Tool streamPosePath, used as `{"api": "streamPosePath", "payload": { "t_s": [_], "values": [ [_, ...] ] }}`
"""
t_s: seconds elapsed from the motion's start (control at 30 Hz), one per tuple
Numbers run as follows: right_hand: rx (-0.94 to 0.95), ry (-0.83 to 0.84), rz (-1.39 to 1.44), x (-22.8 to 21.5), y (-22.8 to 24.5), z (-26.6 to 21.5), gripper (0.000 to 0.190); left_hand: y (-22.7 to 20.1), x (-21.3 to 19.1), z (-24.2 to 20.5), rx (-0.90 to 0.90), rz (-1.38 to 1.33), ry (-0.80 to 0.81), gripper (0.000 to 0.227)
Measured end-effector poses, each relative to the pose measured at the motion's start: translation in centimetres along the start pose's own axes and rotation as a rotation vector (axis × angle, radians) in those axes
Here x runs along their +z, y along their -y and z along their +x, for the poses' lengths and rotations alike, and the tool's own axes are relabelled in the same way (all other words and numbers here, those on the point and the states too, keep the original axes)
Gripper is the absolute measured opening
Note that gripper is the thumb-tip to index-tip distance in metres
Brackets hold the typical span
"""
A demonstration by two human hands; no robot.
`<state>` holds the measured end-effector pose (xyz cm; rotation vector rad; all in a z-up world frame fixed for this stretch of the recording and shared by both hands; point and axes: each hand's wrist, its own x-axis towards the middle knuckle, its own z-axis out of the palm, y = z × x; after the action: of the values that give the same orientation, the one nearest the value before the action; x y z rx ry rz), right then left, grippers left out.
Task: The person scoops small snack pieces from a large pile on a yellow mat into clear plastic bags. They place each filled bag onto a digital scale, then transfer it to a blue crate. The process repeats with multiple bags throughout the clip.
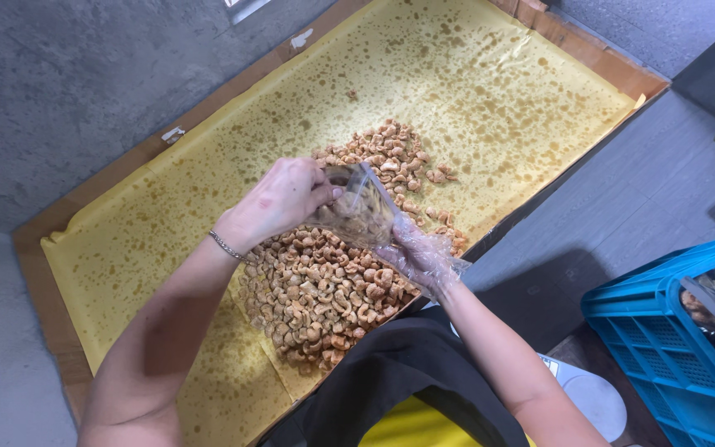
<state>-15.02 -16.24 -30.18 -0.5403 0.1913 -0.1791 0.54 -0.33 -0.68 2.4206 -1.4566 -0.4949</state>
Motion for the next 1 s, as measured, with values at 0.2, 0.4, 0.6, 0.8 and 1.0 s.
{"api": "streamPosePath", "payload": {
  "t_s": [0.2,0.4,0.6,0.8,1.0],
  "values": [
    [0.007,-0.003,0.018,0.1,-0.1,-0.3,0.061,1.4,0.5,0.9,0.408,-0.117,-0.074,0.02],
    [0.002,0.026,0.008,1.3,-0.4,-0.4,0.064,0.9,1.0,1.4,0.296,-0.005,-0.247,0.018],
    [0.03,0.004,0.09,1.4,-0.9,-1.0,0.063,1.2,2.2,2.4,0.245,0.066,-0.329,0.017],
    [0.04,0.024,0.14,1.0,-1.9,-1.3,0.06,1.4,-0.1,1.8,0.029,-0.277,0.042,0.027],
    [0.113,0.087,0.163,2.7,-2.4,-2.4,0.057,2.0,3.4,0.8,0.304,-0.063,-0.305,0.027]
  ]
}}
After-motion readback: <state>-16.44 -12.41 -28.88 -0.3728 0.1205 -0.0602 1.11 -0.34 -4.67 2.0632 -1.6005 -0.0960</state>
